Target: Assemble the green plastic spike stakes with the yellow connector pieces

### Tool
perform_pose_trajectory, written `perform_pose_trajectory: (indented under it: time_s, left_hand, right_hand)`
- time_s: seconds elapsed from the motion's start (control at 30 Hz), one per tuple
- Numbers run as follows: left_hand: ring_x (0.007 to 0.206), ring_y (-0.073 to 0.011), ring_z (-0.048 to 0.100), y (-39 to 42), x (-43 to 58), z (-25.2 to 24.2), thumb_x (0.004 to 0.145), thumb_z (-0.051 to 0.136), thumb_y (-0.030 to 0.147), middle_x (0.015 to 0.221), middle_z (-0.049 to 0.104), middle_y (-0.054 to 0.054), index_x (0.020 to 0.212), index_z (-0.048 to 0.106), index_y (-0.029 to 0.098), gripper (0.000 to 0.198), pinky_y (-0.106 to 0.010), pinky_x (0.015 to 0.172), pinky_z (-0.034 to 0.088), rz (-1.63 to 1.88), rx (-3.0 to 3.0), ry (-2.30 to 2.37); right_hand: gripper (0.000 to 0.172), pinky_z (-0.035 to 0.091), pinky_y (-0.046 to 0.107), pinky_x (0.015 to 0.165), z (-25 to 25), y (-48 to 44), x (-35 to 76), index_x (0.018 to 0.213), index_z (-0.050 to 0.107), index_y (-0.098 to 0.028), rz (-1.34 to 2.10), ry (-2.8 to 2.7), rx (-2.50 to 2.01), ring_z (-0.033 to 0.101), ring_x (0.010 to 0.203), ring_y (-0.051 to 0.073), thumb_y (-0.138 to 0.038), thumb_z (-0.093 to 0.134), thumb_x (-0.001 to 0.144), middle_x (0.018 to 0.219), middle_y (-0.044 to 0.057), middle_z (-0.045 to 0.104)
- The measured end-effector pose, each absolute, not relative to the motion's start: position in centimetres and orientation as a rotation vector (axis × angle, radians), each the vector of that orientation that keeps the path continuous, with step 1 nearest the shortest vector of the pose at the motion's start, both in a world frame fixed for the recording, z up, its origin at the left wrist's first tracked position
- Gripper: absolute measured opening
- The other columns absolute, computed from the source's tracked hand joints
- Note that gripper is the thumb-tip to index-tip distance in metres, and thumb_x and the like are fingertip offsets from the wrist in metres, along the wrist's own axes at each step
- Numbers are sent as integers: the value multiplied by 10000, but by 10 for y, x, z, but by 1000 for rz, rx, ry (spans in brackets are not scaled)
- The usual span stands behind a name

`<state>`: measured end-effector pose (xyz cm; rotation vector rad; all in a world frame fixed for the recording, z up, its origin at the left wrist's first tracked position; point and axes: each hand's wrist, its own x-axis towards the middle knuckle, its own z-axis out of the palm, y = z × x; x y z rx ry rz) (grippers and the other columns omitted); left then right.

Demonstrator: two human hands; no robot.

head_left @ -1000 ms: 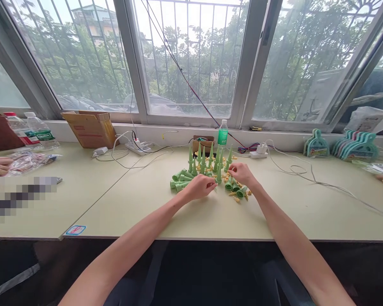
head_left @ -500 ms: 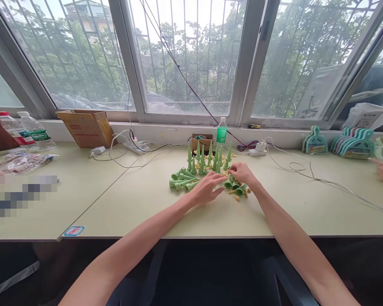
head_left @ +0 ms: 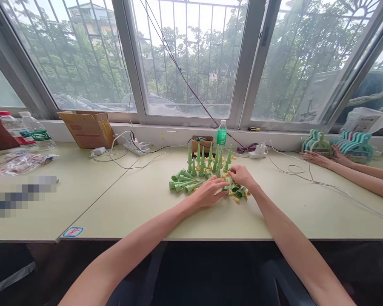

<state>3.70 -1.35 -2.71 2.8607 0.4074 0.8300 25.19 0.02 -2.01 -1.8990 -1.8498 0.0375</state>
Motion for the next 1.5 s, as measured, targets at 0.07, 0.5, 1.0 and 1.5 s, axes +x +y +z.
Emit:
perform_pose_trajectory:
  time_s: [0.07, 0.5, 1.0, 1.5]
  left_hand:
    - [918, -209, 538, -13, 37, -28, 949, 472, 323, 937, 641, -92, 1163, 635, 195, 298, -328, 845, 446, 832, 2844, 398]
    - [788, -181, 527, -19, 34, -20, 864, 570, 327, 778, 605, -43, 794, 558, 178, 165, -296, 736, 419, 867, 2813, 547]
    - [631, -136, 450, -18, 30, -20, 767, 597, 315, 640, 507, 8, 679, 466, 184, 205, -265, 630, 369, 857, 2784, 630]
    - [652, -135, 451, -16, 30, -21, 776, 550, 190, 658, 505, 5, 634, 417, 182, 194, -265, 672, 384, 920, 2711, 572]
  right_hand:
    - [210, 349, 223, 570, -20, 0, 252, 763, 703, -156, 38, -1844, -1896, 541, 613, 132, -249, 530, 837, 685, 47, 662]
    - [161, 400, 239, 652, -18, -2, 251, 790, 703, -175, 11, -1793, -1831, 594, 697, 158, -232, 554, 814, 786, 59, 707]
    - [439, 434, 263, 930, -20, -2, 249, 1082, 691, -146, 131, -1893, -1836, 618, 1069, 208, -5, 453, 742, 1138, 81, 698]
    - [398, 471, 212, 813, -18, -2, 248, 1012, 702, -155, 182, -1806, -1789, 669, 867, 159, -11, 456, 735, 922, 58, 742]
